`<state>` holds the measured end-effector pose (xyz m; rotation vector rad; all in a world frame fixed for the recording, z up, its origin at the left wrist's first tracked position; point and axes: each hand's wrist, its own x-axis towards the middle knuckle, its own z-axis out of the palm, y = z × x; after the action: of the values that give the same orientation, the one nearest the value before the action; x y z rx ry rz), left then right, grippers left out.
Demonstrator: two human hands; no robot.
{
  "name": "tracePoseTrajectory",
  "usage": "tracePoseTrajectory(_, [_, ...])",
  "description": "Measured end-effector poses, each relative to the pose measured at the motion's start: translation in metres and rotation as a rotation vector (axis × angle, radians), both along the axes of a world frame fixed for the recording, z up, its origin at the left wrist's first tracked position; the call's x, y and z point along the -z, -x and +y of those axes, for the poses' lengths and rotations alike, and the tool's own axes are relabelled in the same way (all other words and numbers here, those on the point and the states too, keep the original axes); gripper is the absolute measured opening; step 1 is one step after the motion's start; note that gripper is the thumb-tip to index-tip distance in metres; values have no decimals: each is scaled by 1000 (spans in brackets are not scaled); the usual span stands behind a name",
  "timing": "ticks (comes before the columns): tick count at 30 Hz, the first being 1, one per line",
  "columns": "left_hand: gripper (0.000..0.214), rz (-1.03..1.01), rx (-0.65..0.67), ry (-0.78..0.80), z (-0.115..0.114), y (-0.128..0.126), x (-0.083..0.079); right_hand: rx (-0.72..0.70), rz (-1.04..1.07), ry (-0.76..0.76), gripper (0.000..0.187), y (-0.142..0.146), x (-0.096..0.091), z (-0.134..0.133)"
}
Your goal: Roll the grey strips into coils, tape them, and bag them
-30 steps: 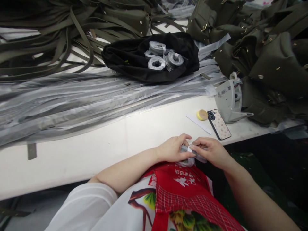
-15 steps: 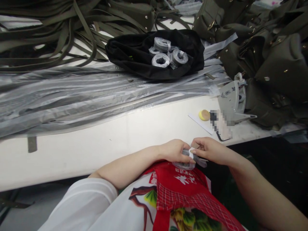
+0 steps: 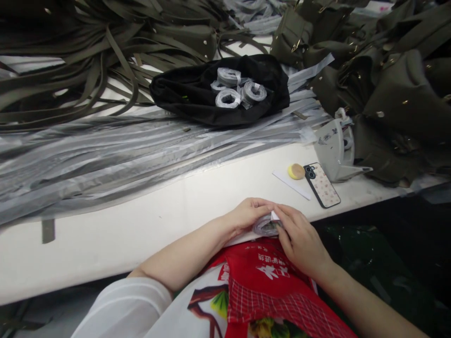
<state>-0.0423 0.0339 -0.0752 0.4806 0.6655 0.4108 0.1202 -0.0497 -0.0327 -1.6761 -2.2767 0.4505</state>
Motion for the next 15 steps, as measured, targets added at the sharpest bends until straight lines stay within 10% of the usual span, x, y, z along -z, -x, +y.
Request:
tracePoseTrajectory(11, [52, 30, 114, -72, 1, -5, -12, 107, 219, -76, 56, -4, 2, -15])
tracePoseTrajectory(15, [50, 78, 121, -91, 4, -25, -22, 122, 147, -180, 43, -51, -6, -5])
